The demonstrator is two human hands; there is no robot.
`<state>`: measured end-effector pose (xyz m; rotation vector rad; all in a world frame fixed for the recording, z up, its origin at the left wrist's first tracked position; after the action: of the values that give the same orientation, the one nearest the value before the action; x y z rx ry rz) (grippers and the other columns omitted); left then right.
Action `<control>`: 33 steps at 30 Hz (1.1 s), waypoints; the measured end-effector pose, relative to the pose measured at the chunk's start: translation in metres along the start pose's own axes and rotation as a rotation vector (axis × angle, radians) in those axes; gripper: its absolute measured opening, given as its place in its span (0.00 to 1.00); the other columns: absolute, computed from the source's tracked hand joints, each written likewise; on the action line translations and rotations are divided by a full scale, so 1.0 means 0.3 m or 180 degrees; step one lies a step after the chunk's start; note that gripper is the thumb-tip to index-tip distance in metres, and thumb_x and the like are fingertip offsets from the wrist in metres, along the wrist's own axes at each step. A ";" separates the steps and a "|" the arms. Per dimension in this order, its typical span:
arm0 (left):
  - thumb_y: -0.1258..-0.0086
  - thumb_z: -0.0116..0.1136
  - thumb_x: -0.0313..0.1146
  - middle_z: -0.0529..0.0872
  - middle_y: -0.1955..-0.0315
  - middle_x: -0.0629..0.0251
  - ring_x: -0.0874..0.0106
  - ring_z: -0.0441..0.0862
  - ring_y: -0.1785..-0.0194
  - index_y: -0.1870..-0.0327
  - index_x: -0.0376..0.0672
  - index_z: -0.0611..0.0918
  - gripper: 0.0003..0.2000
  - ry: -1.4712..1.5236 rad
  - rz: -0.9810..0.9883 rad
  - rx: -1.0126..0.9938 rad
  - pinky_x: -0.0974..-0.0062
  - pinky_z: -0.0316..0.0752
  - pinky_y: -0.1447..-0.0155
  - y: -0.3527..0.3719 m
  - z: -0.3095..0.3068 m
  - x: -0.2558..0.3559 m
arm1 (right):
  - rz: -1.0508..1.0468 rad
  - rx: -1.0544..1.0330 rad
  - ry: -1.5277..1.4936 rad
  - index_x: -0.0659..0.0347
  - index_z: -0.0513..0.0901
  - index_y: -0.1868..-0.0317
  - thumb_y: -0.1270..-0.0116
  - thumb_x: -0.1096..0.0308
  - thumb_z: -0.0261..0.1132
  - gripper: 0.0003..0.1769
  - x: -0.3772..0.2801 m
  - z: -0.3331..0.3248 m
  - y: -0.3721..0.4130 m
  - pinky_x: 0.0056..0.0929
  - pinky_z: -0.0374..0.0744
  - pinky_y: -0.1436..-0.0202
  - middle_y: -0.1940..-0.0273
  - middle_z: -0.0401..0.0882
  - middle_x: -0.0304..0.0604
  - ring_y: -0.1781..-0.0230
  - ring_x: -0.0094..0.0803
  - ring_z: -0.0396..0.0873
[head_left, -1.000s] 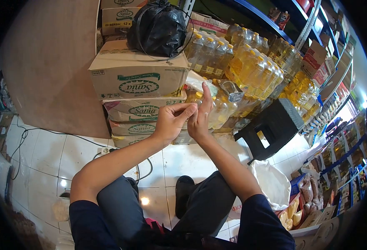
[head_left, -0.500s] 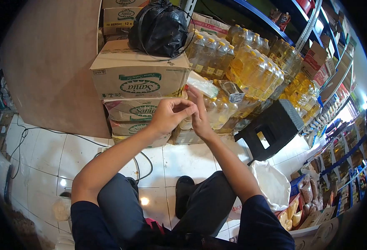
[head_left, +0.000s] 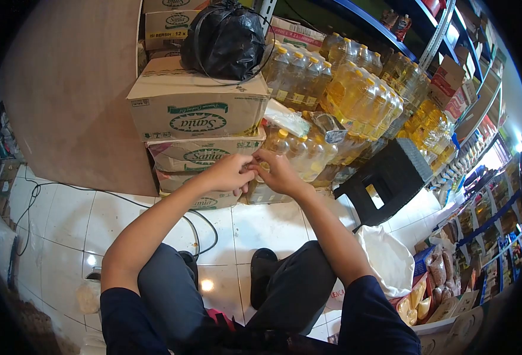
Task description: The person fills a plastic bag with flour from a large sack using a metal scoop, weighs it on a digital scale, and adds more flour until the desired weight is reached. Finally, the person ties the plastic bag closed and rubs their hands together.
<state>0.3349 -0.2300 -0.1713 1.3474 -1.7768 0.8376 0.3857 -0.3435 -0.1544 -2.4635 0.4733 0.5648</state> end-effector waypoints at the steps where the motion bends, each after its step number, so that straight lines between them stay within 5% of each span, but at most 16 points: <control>1: 0.31 0.57 0.34 0.84 0.79 0.64 0.77 0.76 0.83 0.42 0.36 0.76 0.19 0.0278 -0.0024 -0.0128 0.74 0.74 0.74 0.000 -0.003 0.008 | 0.0037 0.0058 -0.0029 0.65 0.76 0.56 0.33 0.70 0.62 0.09 0.000 -0.004 -0.001 0.41 0.77 0.63 0.67 0.81 0.55 0.64 0.53 0.81; 5: 0.31 0.57 0.34 0.77 0.85 0.72 0.83 0.71 0.85 0.39 0.34 0.73 0.22 0.0871 -0.0015 -0.0375 0.75 0.80 0.69 -0.006 -0.023 0.013 | 0.0064 0.0268 0.0015 0.65 0.75 0.62 0.29 0.66 0.58 0.10 -0.033 -0.022 -0.006 0.44 0.74 0.68 0.72 0.78 0.57 0.69 0.57 0.78; 9: 0.31 0.51 0.36 0.68 0.88 0.75 0.86 0.64 0.88 0.39 0.34 0.73 0.22 0.1896 0.0097 -0.0794 0.68 0.85 0.54 0.003 -0.034 0.021 | 0.0166 0.0358 -0.0060 0.65 0.73 0.67 0.27 0.62 0.56 0.15 -0.059 -0.035 -0.007 0.45 0.70 0.71 0.74 0.75 0.59 0.71 0.60 0.74; 15: 0.29 0.45 0.39 0.69 0.87 0.74 0.86 0.63 0.89 0.39 0.33 0.71 0.23 0.2577 0.0319 -0.1022 0.68 0.84 0.55 0.053 -0.026 0.092 | 0.0202 0.0513 -0.0397 0.67 0.75 0.66 0.27 0.61 0.57 0.15 -0.081 -0.070 -0.009 0.40 0.67 0.75 0.78 0.69 0.57 0.80 0.46 0.65; 21: 0.25 0.35 0.56 0.68 0.88 0.73 0.84 0.63 0.88 0.41 0.31 0.74 0.32 0.2444 0.0258 -0.1212 0.65 0.81 0.51 0.052 -0.028 0.061 | 0.0419 -0.0212 -0.0640 0.67 0.77 0.63 0.28 0.65 0.59 0.12 -0.081 -0.062 0.001 0.30 0.69 0.72 0.77 0.73 0.47 0.76 0.26 0.69; 27: 0.25 0.33 0.61 0.68 0.88 0.72 0.81 0.66 0.86 0.40 0.26 0.73 0.39 0.2454 0.0350 -0.1332 0.62 0.80 0.50 0.055 -0.044 0.046 | 0.0437 -0.0637 -0.1998 0.69 0.78 0.56 0.26 0.67 0.57 0.11 -0.145 -0.068 0.025 0.25 0.74 0.64 0.70 0.78 0.37 0.70 0.24 0.75; 33: 0.27 0.29 0.66 0.70 0.87 0.68 0.78 0.70 0.85 0.35 0.25 0.67 0.44 0.2394 0.0322 -0.1392 0.58 0.78 0.46 0.061 -0.037 0.058 | 0.0581 -0.0613 -0.1052 0.70 0.77 0.55 0.26 0.67 0.56 0.11 -0.119 -0.073 0.030 0.24 0.75 0.62 0.71 0.78 0.39 0.69 0.22 0.76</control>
<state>0.3160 -0.2249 -0.1518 0.5481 -1.3168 0.8040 0.3578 -0.3563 -0.1245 -2.4503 0.5312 1.1177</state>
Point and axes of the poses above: each hand's wrist, its own y-axis away from the middle knuckle, its own z-axis out of the palm, x = y × z, the point moved 6 cm from there along -y, towards the middle knuckle
